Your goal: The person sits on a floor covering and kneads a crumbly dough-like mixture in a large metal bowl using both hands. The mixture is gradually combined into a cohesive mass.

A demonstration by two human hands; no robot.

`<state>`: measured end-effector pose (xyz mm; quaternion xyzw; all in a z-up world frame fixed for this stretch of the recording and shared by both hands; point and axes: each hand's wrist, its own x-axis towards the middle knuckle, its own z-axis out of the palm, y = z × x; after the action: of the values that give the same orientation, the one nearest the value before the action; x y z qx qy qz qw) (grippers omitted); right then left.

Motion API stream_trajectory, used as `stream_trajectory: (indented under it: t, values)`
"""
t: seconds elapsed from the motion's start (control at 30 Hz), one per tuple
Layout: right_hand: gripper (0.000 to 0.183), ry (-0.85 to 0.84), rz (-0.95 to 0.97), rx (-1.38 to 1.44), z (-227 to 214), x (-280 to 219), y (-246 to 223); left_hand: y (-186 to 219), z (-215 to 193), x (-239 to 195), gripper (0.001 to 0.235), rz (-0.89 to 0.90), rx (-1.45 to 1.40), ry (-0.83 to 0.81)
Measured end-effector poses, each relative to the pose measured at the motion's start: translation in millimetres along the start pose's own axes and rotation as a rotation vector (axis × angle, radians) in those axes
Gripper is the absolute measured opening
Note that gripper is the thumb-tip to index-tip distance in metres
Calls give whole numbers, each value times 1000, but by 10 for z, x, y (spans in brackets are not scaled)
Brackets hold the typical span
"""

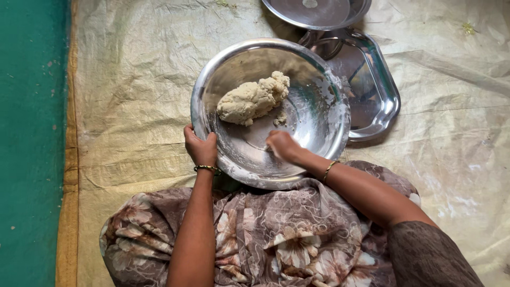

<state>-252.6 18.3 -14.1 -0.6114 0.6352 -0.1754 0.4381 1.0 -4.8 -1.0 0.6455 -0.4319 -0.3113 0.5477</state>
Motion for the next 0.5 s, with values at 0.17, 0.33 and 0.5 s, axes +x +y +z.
stream_trajectory:
  t: [0.17,0.33,0.5]
  values:
    - [25,357,-188,-416,-561,240,16,-30,-8,-19,39,-65,9,-14]
    - [31,328,-305,-558,-538,338,54,-22,12,1,40,-2,-33,-1]
    - [14,290,-366,-801,-438,407,172,-27,-1,-16,40,6,-19,3]
